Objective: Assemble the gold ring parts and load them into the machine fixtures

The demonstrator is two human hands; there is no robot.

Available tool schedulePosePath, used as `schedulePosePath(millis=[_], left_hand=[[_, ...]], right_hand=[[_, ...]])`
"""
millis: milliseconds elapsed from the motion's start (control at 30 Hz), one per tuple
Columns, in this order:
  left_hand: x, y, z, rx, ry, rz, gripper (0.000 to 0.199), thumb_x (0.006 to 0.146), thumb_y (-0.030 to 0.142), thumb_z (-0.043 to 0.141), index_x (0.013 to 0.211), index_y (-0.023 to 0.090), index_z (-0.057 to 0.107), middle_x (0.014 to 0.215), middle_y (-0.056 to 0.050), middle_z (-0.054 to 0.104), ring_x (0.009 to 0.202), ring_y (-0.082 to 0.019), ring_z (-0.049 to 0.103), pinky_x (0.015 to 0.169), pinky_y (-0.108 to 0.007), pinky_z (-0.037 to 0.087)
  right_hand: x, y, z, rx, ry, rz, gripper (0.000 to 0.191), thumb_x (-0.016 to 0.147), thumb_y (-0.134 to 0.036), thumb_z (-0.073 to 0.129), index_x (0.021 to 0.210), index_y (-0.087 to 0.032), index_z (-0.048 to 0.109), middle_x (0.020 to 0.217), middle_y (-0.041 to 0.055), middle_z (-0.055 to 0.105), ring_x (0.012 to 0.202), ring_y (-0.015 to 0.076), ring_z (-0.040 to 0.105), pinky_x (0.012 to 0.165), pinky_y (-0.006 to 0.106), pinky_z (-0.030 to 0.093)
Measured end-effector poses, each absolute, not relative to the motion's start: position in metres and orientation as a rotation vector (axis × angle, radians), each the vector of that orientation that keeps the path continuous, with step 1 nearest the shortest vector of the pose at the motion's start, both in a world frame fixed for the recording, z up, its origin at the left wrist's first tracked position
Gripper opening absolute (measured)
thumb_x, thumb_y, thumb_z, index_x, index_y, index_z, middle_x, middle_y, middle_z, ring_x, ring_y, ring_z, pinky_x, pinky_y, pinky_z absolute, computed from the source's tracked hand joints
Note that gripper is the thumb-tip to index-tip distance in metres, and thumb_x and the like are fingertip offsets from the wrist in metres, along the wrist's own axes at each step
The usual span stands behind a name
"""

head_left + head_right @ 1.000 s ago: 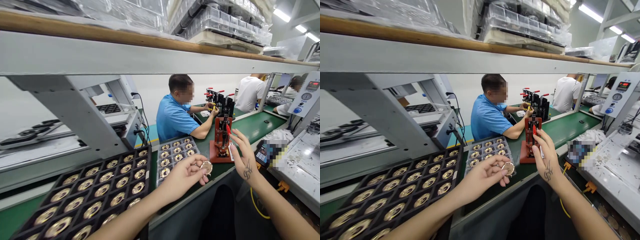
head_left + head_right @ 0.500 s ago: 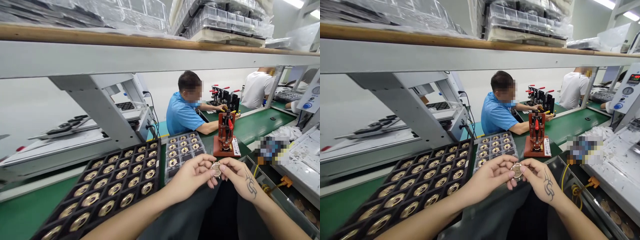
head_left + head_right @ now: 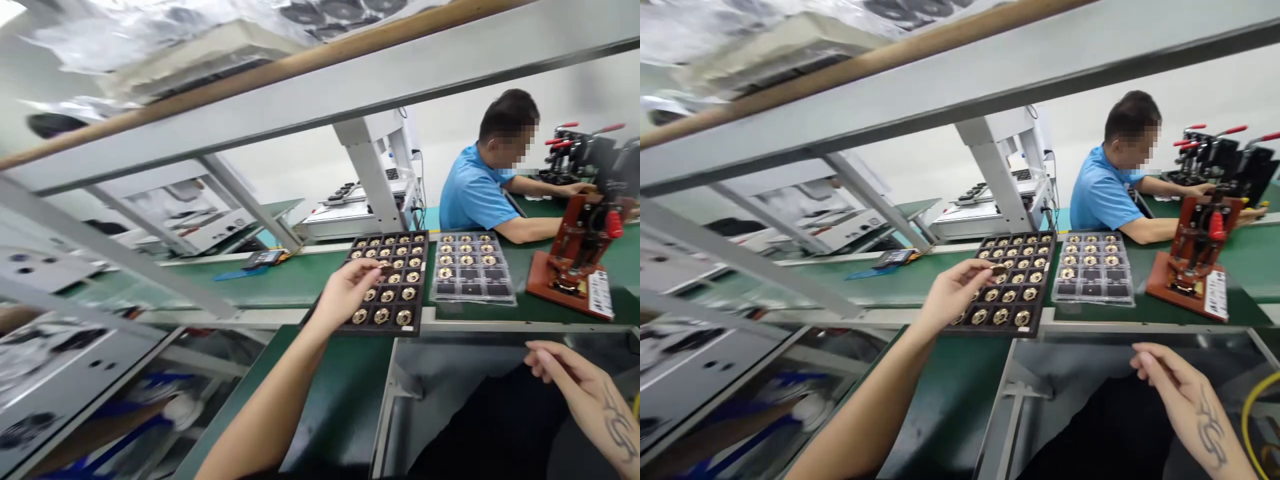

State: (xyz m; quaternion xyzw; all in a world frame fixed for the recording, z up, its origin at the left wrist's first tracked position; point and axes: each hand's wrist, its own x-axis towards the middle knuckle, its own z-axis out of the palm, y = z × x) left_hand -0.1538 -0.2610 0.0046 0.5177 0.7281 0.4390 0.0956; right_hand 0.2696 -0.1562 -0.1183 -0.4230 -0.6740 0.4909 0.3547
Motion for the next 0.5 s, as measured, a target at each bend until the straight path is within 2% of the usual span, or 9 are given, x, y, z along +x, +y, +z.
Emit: schedulePosePath(millis=[33,100,200,267,400,500], left_hand=[[-0.181,-0.278,0.005,1.565,2.421,1.170,0.036,0.097,0.051,0.058,0.111,0.020,0.070,0.104,-0.009,0.079,0.092,-0.024,0.073,0.091,-0.037,0.058],[-0.225,-0.312,0.001,1.492,2.618,1.032,0.034,0.092,0.049,0.062,0.102,0.019,0.074,0.104,-0.012,0.079,0.096,-0.028,0.071,0.091,-0.039,0.056],[-0.266,-0.352,-0.019,1.363,2.708,0.886,0.031,0.086,0.049,0.066,0.088,0.020,0.076,0.088,-0.010,0.080,0.086,-0.029,0.071,0.083,-0.038,0.057],[-0.279,-0.367,-0.038,1.287,2.721,0.835,0.030,0.085,0.048,0.066,0.084,0.020,0.076,0.085,-0.009,0.080,0.084,-0.029,0.072,0.081,-0.037,0.058],[-0.290,-0.378,-0.071,1.173,2.698,0.850,0.021,0.083,0.040,0.069,0.078,0.021,0.077,0.092,-0.011,0.081,0.095,-0.032,0.073,0.092,-0.041,0.057],[-0.294,-0.378,-0.081,1.099,2.627,0.923,0.011,0.078,0.030,0.075,0.070,0.023,0.074,0.091,-0.010,0.081,0.103,-0.033,0.073,0.103,-0.042,0.054]], right_hand=[[0.275,-0.156,-0.127,-1.133,-1.744,1.266,0.047,0.091,-0.063,0.069,0.111,-0.023,0.082,0.095,0.0087,0.083,0.082,0.0260,0.078,0.077,0.031,0.067],[0.282,-0.153,-0.142,-1.171,-1.751,1.295,0.048,0.089,-0.063,0.070,0.110,-0.023,0.083,0.097,0.0087,0.083,0.082,0.0263,0.079,0.076,0.029,0.068],[0.283,-0.149,-0.158,-1.154,-1.774,1.347,0.048,0.085,-0.064,0.073,0.109,-0.024,0.085,0.098,0.0087,0.083,0.081,0.0262,0.078,0.074,0.027,0.068],[0.279,-0.146,-0.164,-1.147,-1.794,1.357,0.049,0.082,-0.065,0.074,0.108,-0.025,0.085,0.097,0.0082,0.083,0.079,0.0258,0.078,0.071,0.026,0.067],[0.273,-0.142,-0.169,-1.172,-1.808,1.331,0.051,0.078,-0.068,0.074,0.108,-0.028,0.085,0.098,0.0078,0.083,0.079,0.0272,0.078,0.071,0.028,0.068],[0.280,-0.143,-0.178,-1.191,-1.785,1.374,0.045,0.075,-0.066,0.075,0.105,-0.033,0.085,0.097,0.0078,0.083,0.084,0.0332,0.080,0.073,0.036,0.070]])
